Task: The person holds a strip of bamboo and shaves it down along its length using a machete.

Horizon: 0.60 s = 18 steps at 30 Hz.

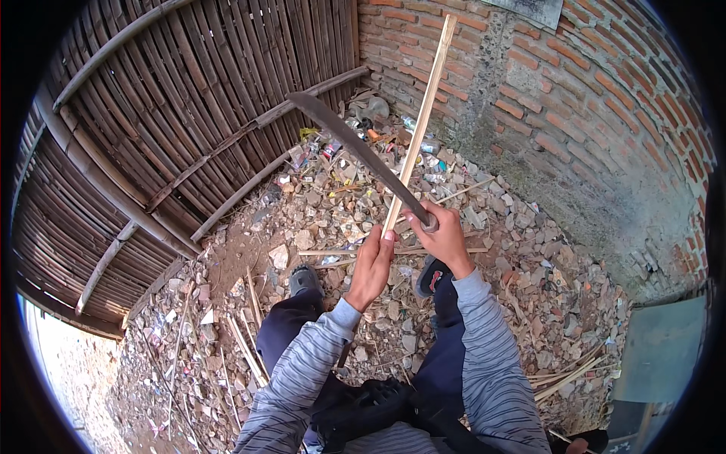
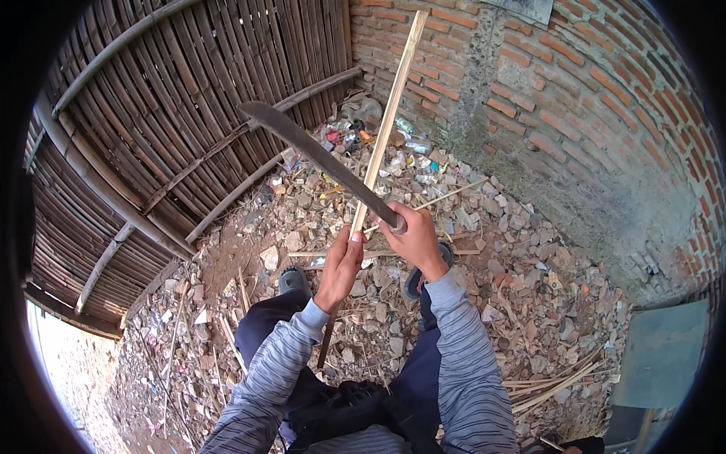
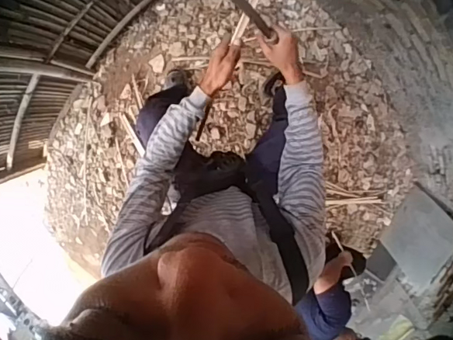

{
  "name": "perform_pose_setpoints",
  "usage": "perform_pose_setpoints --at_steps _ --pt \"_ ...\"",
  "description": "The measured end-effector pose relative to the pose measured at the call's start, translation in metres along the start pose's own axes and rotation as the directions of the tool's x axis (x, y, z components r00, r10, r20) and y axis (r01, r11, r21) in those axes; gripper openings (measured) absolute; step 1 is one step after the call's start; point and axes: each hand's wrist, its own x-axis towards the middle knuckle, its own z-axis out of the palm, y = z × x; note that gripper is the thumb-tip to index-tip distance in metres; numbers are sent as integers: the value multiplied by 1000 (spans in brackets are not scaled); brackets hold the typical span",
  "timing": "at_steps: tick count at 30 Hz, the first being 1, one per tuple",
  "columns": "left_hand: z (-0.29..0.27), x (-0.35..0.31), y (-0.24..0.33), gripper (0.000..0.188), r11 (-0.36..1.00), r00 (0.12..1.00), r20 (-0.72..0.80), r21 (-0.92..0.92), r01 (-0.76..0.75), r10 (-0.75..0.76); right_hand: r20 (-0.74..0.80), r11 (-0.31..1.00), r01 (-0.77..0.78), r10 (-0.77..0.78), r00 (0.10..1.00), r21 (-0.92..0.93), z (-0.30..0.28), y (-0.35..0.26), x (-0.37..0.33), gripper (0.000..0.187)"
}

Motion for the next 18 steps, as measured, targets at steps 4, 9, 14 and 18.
perform_pose_setpoints --at_steps 4,9,14,18 --pt "-5 -1 -1 43 999 999 27 -26 46 -46 49 900 125 -115 992 -417 4 -9 -5 25" --pt "-12 -1 -9 43 993 991 75 -39 112 -109 195 830 188 -97 976 -525 17 -9 -8 20" --pt "-16 -2 2 33 978 997 62 207 27 -41 205 848 148 -49 978 -508 20 -5 -11 21" --pt "-18 -3 0 28 968 997 58 239 -70 58 189 837 132 -35 981 -530 23 -3 -9 19"
